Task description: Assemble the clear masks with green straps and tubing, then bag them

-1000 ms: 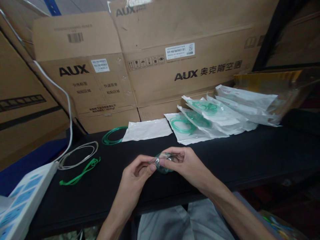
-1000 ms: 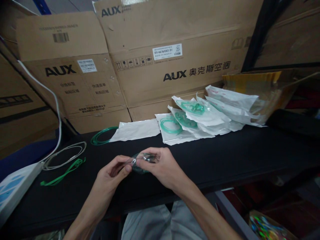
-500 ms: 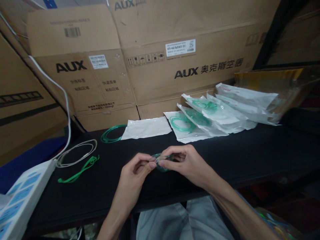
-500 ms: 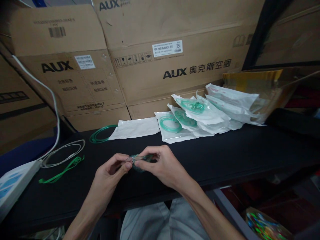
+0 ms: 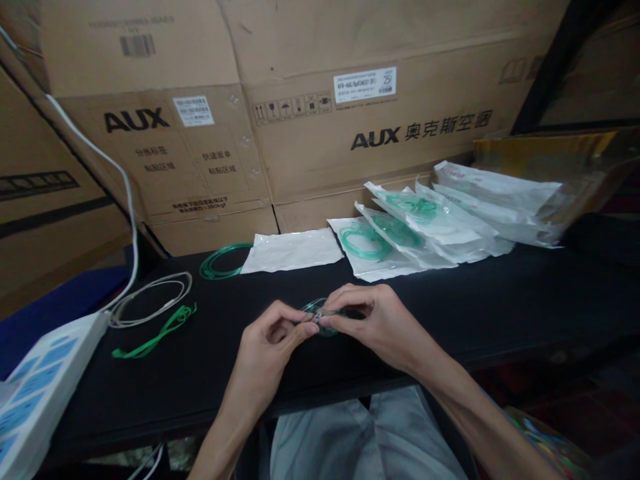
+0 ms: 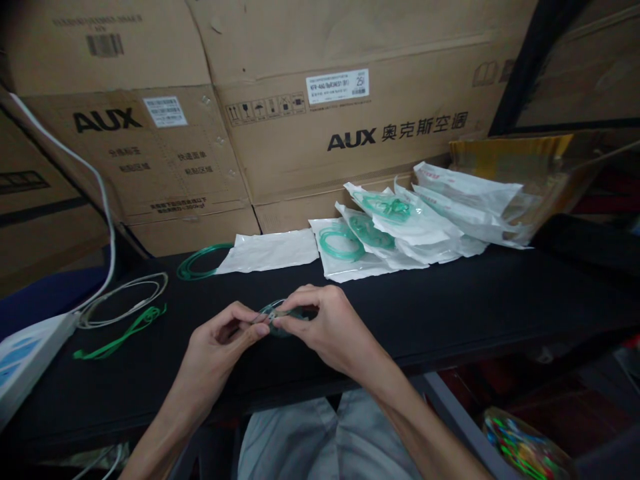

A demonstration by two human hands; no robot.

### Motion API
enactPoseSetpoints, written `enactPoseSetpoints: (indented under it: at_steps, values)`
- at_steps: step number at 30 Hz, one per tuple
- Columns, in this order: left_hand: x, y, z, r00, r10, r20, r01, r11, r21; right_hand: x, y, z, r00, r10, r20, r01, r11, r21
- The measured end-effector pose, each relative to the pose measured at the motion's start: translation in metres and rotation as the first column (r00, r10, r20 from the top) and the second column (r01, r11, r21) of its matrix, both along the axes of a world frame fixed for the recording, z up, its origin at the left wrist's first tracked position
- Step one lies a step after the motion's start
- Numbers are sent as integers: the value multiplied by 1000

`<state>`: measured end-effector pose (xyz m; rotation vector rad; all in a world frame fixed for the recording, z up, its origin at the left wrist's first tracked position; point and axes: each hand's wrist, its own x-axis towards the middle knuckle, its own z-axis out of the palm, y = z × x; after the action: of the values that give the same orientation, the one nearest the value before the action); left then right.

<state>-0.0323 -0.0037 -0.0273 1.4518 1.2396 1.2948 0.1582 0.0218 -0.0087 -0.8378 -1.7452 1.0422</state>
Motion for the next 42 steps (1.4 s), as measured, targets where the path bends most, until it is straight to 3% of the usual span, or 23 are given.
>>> enactPoseSetpoints:
  at_steps: [9, 14, 19, 21, 25, 28, 31, 33, 38, 42]
  values:
    - [1, 1, 3, 1000, -2, -22, 1, 999, -46, 9, 0, 5, 984, 160, -80, -170, 977, -130]
    - [3, 0, 5, 999, -44, -18, 43, 998, -50, 10, 0, 6, 976, 145, -162, -190, 931, -313]
    - [5, -3, 6, 985, -105, -133, 103, 994, -19, 8, 4, 3, 934, 114, -338, -260, 868, -423]
    - [5, -4, 6, 980, -125, -157, 124, 992, -16, 7, 6, 0, 929, 73, -363, -239, 867, -437]
    - [2, -3, 6, 994, -25, -104, 23, 1000, -22, 3, 7, -3, 946, -36, -323, -73, 945, -319]
    - [-3, 0, 3, 994, 101, -29, -102, 994, -30, -4, 3, -7, 984, -41, -172, 28, 997, -77]
    - [-6, 1, -1, 993, 116, 23, -116, 993, -25, -15, -3, -11, 997, -75, 22, 69, 974, 217]
    - [-6, 1, -2, 996, 79, 47, -78, 997, -24, -22, -6, -14, 993, -97, 67, 72, 950, 305]
    - [-3, -2, 1, 999, -3, -44, 2, 1000, -10, -23, -2, -18, 989, -139, 59, 115, 947, 300]
    - [-2, 0, 1, 992, 123, -44, -120, 992, 49, -12, 4, -15, 999, -48, 26, 44, 989, 138]
